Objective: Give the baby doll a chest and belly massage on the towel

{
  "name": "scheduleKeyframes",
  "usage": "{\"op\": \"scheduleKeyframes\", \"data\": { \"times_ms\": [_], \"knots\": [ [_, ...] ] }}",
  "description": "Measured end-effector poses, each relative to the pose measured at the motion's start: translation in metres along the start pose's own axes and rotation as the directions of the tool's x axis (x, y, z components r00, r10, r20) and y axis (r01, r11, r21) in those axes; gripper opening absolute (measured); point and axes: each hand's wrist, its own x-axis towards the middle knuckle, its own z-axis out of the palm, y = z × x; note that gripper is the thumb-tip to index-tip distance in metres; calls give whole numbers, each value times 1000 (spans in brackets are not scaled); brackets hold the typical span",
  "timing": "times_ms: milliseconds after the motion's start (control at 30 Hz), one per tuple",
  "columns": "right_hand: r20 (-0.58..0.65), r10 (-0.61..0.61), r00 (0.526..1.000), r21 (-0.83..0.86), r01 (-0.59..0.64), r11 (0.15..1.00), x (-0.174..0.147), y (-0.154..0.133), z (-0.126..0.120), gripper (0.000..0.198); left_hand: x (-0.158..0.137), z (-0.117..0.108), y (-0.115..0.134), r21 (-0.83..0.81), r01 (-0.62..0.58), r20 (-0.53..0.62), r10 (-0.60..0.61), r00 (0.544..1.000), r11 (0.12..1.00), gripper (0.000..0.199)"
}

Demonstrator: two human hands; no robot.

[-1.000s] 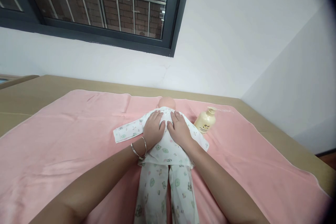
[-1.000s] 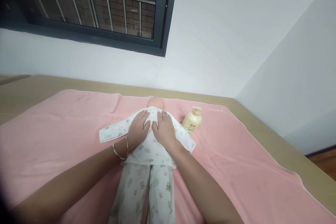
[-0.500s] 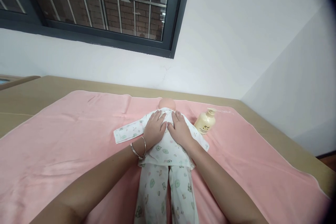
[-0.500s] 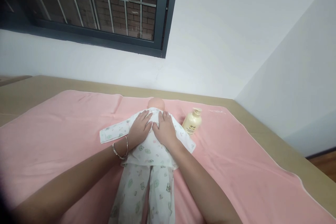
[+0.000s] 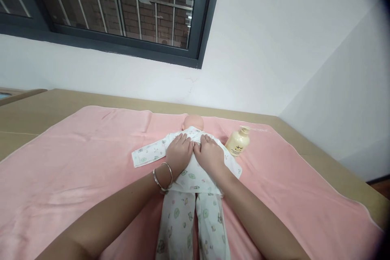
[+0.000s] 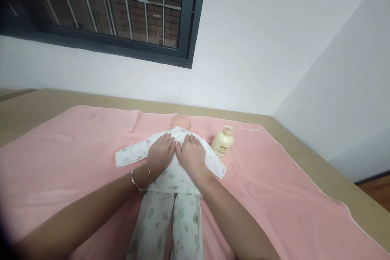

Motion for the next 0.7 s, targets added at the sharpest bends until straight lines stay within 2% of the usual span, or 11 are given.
{"op": "scheduleKeyframes", "data": {
  "times_ms": [233,400,533,633,700],
  "knots": [
    [59,-114,992,148,104,983,16,16,9,61,2,10,-7,-117,102,116,-88,989,988,40],
    [35,-154,987,86,151,985,12,11,6,54,0,10,-8,-181,64,60,-54,997,981,34],
    [-28,-122,992,-29,121,992,3,1,4,48,0,6,-7,-184,1,-3,-2,1000,983,30],
    [-46,-98,994,-55,96,994,0,-2,5,48,-1,4,-6,-179,11,-25,-16,1000,984,28],
    [-45,-97,994,-27,96,995,1,0,5,49,-1,5,-6,-188,53,-1,-55,999,981,29]
  ]
}}
